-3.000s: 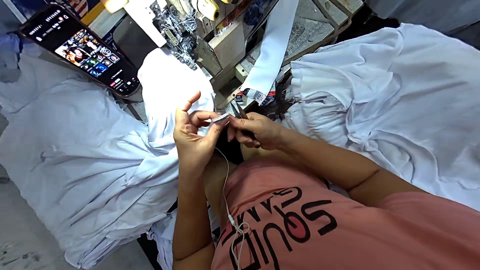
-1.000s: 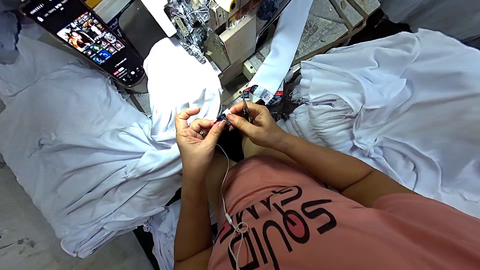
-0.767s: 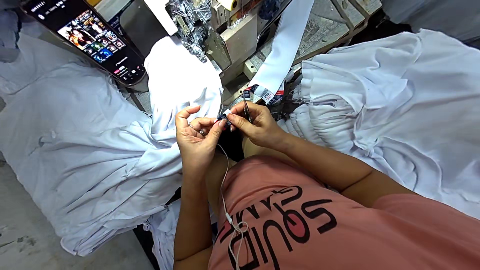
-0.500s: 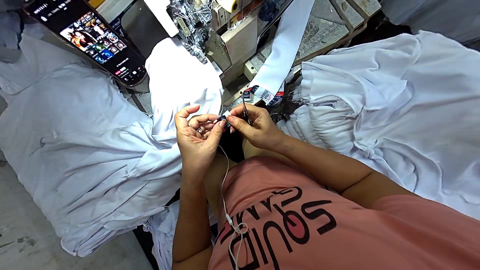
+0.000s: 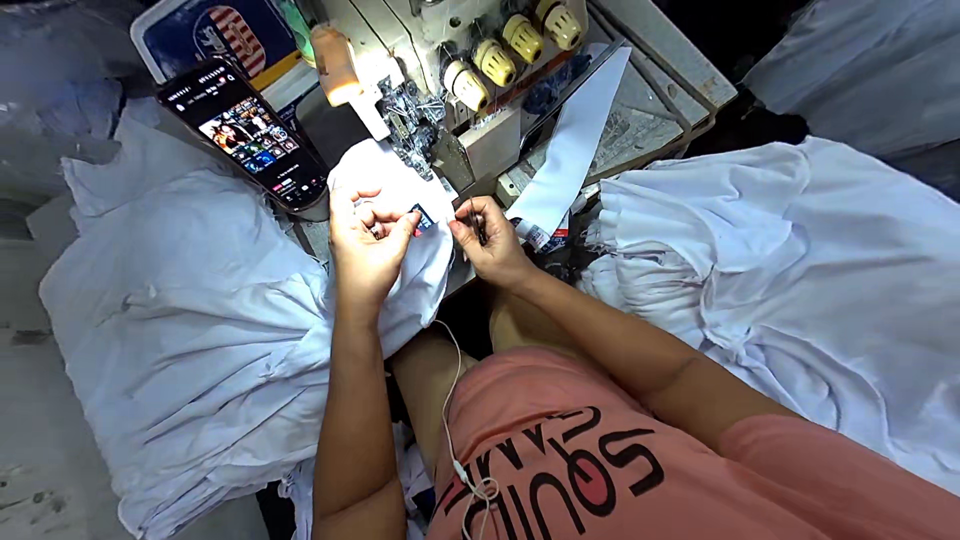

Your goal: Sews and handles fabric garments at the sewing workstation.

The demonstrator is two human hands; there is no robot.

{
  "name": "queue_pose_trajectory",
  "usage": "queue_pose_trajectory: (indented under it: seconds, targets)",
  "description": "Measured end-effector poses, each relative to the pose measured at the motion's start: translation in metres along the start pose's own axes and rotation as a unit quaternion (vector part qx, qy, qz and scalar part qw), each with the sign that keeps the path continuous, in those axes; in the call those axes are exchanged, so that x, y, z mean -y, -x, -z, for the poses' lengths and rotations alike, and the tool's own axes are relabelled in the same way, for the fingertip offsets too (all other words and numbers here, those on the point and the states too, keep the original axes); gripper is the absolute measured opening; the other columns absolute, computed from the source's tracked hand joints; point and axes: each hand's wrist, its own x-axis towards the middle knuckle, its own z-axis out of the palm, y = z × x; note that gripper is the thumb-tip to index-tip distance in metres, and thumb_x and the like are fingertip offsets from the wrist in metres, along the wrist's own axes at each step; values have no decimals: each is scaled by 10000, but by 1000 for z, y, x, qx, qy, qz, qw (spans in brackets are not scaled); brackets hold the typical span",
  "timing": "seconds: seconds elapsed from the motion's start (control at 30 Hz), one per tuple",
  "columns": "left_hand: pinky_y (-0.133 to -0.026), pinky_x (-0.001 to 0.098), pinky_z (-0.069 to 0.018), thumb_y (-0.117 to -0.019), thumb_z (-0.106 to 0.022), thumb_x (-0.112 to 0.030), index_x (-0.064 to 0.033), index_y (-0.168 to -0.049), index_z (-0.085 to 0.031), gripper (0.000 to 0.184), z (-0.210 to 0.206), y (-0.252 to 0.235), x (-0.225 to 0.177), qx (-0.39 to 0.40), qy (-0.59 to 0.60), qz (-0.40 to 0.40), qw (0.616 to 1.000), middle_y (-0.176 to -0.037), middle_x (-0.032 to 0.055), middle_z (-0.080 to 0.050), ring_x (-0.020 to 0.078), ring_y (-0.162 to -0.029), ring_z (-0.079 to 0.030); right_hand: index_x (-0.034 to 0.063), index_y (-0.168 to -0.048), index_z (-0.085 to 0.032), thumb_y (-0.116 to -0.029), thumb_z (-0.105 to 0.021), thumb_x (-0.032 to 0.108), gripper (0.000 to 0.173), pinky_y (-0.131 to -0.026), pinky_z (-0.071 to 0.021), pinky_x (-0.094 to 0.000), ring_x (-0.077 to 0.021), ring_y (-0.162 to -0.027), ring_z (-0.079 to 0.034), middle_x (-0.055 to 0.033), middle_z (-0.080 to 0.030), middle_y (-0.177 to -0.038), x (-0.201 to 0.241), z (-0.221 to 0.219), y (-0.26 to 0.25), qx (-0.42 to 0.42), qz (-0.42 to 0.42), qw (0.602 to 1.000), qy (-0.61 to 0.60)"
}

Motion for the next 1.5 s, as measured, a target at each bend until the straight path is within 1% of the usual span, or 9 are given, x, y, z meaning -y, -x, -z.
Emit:
queue_pose_trajectory:
  seconds: [0.17,0.3,0.6,0.83,1.03,1.17,1.27,1.33,1.5]
  targets:
    - [-704,185,-589,-866,-715,60,-97,-1222,-438,478,7,1,-4,25,5,49,998,-856,-114,-654,-12,-704,-662,-47,-1117,-543,-963,-616,2,177,-621,-508,-156,-3,-681,-563,-41,-597,-894,7,1,3,4,1,998,-62]
    - [-688,180,-585,-859,-712,78,-115,-1251,-433,518,14,6,-6,33,12,76,997,-870,-102,-662,-6,-697,-663,-31,-1061,-558,-947,-623,-14,132,-643,-482,-148,-36,-716,-550,-75,-589,-891,19,25,9,48,17,999,12]
    - [-603,161,-525,-820,-789,17,-53,-1272,-449,570,-5,-33,-24,50,-83,136,986,-798,-40,-660,-6,-629,-621,-37,-1103,-588,-952,-599,8,157,-686,-532,-268,-123,-755,-614,-112,-636,-897,21,28,6,91,-1,992,84]
    - [-665,183,-527,-790,-809,18,-34,-1269,-455,598,-6,-45,-17,65,-134,147,978,-789,-29,-667,-2,-654,-621,-37,-1441,-500,-968,-574,-36,479,-963,-549,-417,-265,-1151,-672,-188,-633,-1357,31,28,-1,136,-8,983,123]
    - [-603,164,-494,-794,-803,9,-50,-1248,-454,576,-6,-47,-18,73,-137,146,977,-762,-40,-662,-7,-615,-597,51,-1573,-395,-967,-556,-53,635,-967,-535,-518,-312,-1177,-667,-158,-627,-1399,48,32,-13,208,-56,963,164]
    - [-611,164,-486,-847,-756,-18,1,-1222,-499,456,-7,-41,-19,88,-194,83,973,-818,11,-631,10,-642,-584,52,-1573,-391,-980,-550,-36,620,-968,-533,-514,-301,-1171,-668,-146,-639,-1385,50,32,-14,218,-67,960,163]
    - [-855,489,-537,-959,-671,-59,42,-1094,-697,170,-13,-24,-30,103,-359,-44,927,-1006,197,-692,314,-926,-679,33,-1557,-409,-982,-559,-26,597,-956,-539,-506,-300,-1158,-674,-156,-645,-1372,50,32,-14,213,-58,962,160]
    - [-860,593,-508,-1005,-586,-66,24,-1067,-729,180,-15,-10,-24,107,-420,-137,891,-1133,254,-661,436,-993,-655,34,-1559,-407,-978,-556,-28,603,-964,-540,-490,-282,-1170,-668,-146,-647,-1372,51,33,-15,214,-56,961,164]
    - [-948,495,-536,-1000,-518,8,20,-1187,-731,284,-18,6,-3,87,-463,-219,854,-1248,198,-708,363,-1165,-684,28,-1542,-432,-978,-546,-26,578,-923,-548,-501,-298,-1126,-682,-159,-639,-1375,49,33,-15,211,-49,961,172]
